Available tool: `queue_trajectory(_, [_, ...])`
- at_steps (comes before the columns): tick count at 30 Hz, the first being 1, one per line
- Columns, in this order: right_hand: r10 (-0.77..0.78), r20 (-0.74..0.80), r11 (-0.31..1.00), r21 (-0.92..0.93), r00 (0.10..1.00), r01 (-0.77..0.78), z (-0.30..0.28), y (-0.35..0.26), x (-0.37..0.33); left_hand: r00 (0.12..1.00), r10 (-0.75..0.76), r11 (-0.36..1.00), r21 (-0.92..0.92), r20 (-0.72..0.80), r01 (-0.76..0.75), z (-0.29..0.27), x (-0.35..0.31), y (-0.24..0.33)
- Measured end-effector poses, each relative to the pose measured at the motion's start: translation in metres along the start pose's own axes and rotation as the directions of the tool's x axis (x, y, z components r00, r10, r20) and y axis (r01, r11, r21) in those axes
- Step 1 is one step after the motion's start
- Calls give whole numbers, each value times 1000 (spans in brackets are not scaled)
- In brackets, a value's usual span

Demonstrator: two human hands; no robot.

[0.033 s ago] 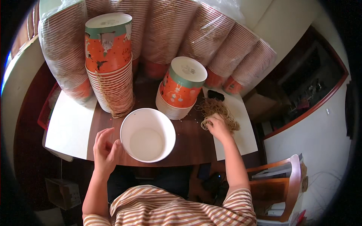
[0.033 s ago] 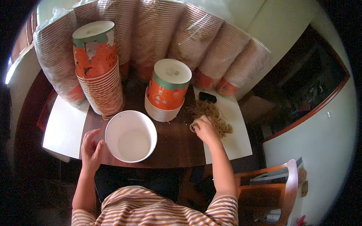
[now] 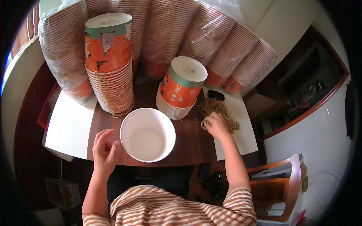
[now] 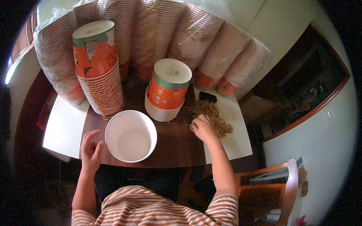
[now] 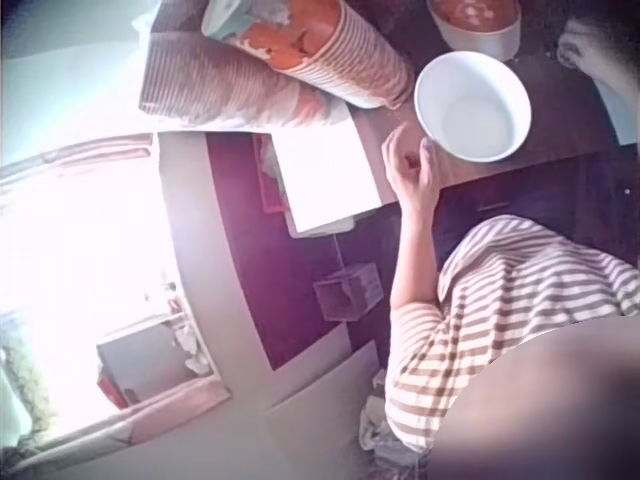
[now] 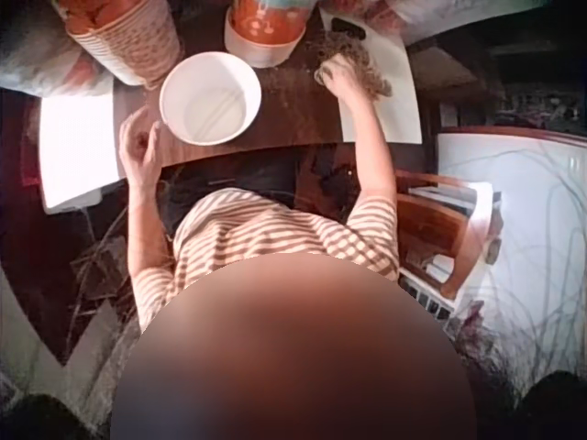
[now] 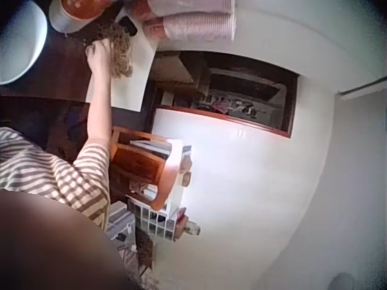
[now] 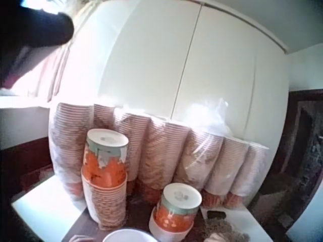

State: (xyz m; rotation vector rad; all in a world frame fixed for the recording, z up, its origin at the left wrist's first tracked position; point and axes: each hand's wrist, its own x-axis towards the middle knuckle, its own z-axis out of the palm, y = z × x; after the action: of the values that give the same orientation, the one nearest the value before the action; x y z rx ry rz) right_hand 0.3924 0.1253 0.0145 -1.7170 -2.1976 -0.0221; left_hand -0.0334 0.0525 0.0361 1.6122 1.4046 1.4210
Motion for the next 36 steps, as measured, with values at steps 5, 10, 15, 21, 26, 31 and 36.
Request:
queue_trajectory(5, [-103,68,961,-252,992,117,17,2,19,1000,13,1000,9,18,-14,-9,-7,4])
queue_trajectory(10, [124,449,962,-272,885,3,7,14,32,998,59,998,-4,12,-59,-16,-11,4])
queue_trajectory(15, [29,202,985,158,979,-61,-34,28,34,998,51,994,-94,-46,-55,-20,-13,2])
queue_trajectory(21, [235,4,908,355,972,-221,-90,47,42,991,128,987,-87,-45,-132,-14,-3,4])
queue_trajectory(26, [434,-69,586,779,898,-223,-147,42,63,989,144,986,-78,-41,-147,-17,-2,7])
queue_trajectory(31, [420,-140,431,900,897,-62,-203,43,77,989,134,987,-78,-69,-140,-23,-3,7])
queue_trajectory(36, [412,-231,303,947,881,107,-252,27,85,987,146,985,-85,-68,-152,-27,0,12])
